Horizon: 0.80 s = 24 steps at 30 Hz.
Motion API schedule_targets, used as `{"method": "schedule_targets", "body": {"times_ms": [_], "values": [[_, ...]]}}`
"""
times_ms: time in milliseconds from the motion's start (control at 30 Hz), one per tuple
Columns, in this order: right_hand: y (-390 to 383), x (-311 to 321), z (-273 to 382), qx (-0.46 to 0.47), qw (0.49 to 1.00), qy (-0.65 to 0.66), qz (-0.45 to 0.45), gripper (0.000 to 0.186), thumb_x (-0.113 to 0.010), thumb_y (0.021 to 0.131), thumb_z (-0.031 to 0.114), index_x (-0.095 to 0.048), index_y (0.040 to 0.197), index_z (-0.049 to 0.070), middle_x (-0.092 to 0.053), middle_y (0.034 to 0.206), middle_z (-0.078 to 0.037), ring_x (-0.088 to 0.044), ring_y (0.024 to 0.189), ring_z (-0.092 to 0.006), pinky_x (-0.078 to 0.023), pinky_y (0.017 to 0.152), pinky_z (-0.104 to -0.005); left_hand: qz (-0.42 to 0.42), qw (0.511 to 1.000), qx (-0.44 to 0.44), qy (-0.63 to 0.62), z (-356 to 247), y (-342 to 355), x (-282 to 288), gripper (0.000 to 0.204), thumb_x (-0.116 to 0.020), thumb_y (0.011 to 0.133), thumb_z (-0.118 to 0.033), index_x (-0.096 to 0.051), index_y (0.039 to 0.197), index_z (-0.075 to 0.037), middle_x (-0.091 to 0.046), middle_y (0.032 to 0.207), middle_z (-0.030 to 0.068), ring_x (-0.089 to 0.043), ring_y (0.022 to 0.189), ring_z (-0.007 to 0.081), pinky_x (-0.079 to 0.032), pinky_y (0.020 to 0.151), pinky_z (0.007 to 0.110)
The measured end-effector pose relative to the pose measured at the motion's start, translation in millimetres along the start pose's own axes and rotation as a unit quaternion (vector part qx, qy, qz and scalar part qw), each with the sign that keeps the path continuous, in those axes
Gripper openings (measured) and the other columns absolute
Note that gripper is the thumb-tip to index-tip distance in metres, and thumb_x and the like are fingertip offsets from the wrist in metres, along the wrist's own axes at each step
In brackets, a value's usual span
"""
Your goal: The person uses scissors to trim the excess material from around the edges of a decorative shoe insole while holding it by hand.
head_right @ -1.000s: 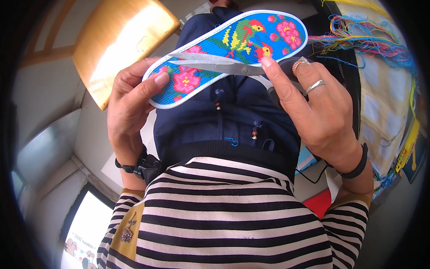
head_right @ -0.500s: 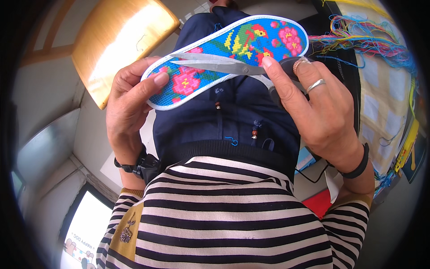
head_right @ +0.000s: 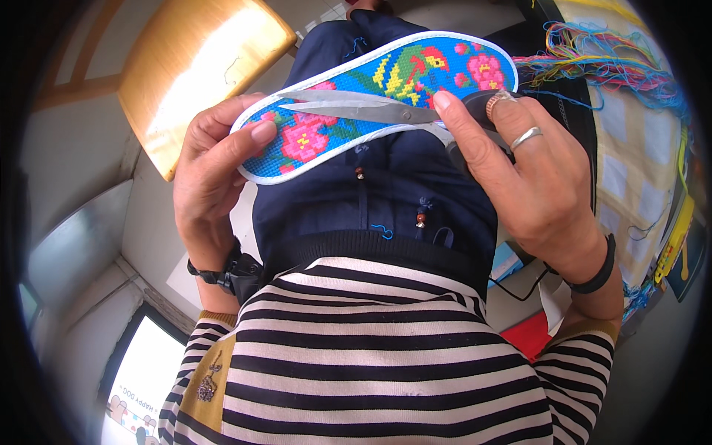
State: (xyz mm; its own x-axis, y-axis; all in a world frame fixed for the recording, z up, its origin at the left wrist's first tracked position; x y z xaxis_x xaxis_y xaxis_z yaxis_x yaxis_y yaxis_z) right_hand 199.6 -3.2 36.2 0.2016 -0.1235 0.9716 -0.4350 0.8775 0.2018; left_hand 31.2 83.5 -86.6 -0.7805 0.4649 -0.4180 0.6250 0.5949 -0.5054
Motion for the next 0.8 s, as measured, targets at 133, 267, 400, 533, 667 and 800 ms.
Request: {"method": "schedule_targets", "body": {"times_ms": [133, 267, 400, 533, 667, 800], "values": [[-0.9, -0.8, 0.9, 0.006, 1.000, -0.006, 0.003, 0.050, -0.068, 0.062, -0.003, -0.064, 0.111, -0.004, -0.052, 0.085, -0.016, -0.054, 0.065, -0.0252, -0.047, 0.053, -0.0313, -0.004, 0.999, -0.035, 0.008, -2.3, -0.3, -1.9, 0.027, -0.069, 0.084, -0.014, -0.065, 0.105, 0.003, -0.069, 0.086, 0.0085, -0.065, 0.069, 0.0083, -0.050, 0.055, 0.016], [-1.5, -1.2, 1.4, 0.013, 1.000, -0.015, 0.001, 0.051, -0.067, 0.061, -0.003, -0.064, 0.112, -0.005, -0.052, 0.085, -0.016, -0.054, 0.064, -0.0249, -0.046, 0.053, -0.0308, 0.000, 1.000, -0.027, 0.016, -1.8, 0.7, -1.5, 0.027, -0.069, 0.083, -0.013, -0.065, 0.104, 0.003, -0.069, 0.086, 0.0084, -0.065, 0.069, 0.0087, -0.051, 0.056, 0.017], [-3.5, -4.5, 4.7, 0.007, 0.999, -0.034, 0.029, 0.057, -0.066, 0.058, -0.009, -0.062, 0.114, -0.005, -0.052, 0.087, -0.017, -0.054, 0.068, -0.0264, -0.047, 0.056, -0.0324, -0.003, 0.999, -0.029, 0.024, -1.9, 0.7, -2.4, 0.026, -0.068, 0.083, -0.012, -0.065, 0.103, 0.005, -0.069, 0.087, 0.0094, -0.065, 0.071, 0.0099, -0.053, 0.063, 0.020], [-3.5, -10.2, 7.7, -0.013, 0.998, -0.035, 0.055, 0.064, -0.066, 0.055, -0.013, -0.059, 0.118, -0.006, -0.052, 0.089, -0.018, -0.056, 0.071, -0.0285, -0.047, 0.058, -0.0344, 0.016, 1.000, -0.008, -0.014, -1.8, 2.3, -6.0, 0.027, -0.067, 0.083, -0.009, -0.064, 0.104, 0.007, -0.069, 0.090, 0.0121, -0.067, 0.074, 0.0120, -0.055, 0.071, 0.023], [-6.0, -14.2, 10.1, -0.007, 0.998, -0.046, 0.029, 0.064, -0.066, 0.055, -0.012, -0.059, 0.118, -0.007, -0.053, 0.088, -0.018, -0.056, 0.071, -0.0291, -0.048, 0.059, -0.0347, 0.024, 0.997, 0.015, -0.067, 2.4, 1.9, -3.7, 0.027, -0.065, 0.084, -0.007, -0.063, 0.105, 0.009, -0.069, 0.092, 0.0135, -0.067, 0.076, 0.0135, -0.056, 0.074, 0.025], [-4.6, -14.6, 11.3, 0.001, 0.998, -0.055, 0.001, 0.064, -0.067, 0.055, -0.011, -0.059, 0.118, -0.007, -0.053, 0.089, -0.019, -0.056, 0.071, -0.0294, -0.048, 0.061, -0.0346, 0.034, 0.995, 0.033, -0.092, 4.7, 1.5, -4.2, 0.027, -0.065, 0.084, -0.007, -0.063, 0.106, 0.008, -0.069, 0.092, 0.0141, -0.068, 0.077, 0.0147, -0.056, 0.076, 0.026]]}}
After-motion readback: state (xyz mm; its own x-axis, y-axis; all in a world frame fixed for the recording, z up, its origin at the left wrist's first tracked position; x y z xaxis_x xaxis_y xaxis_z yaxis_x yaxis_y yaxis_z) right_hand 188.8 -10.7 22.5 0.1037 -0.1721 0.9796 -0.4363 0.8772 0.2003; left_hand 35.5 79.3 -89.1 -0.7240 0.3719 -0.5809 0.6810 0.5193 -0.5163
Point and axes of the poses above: each hand's wrist, its own y-axis towards the middle knuckle, its own x-axis out of the back of the hand, z = x × y, the point moved 9 cm from there along y, towards the middle knuckle
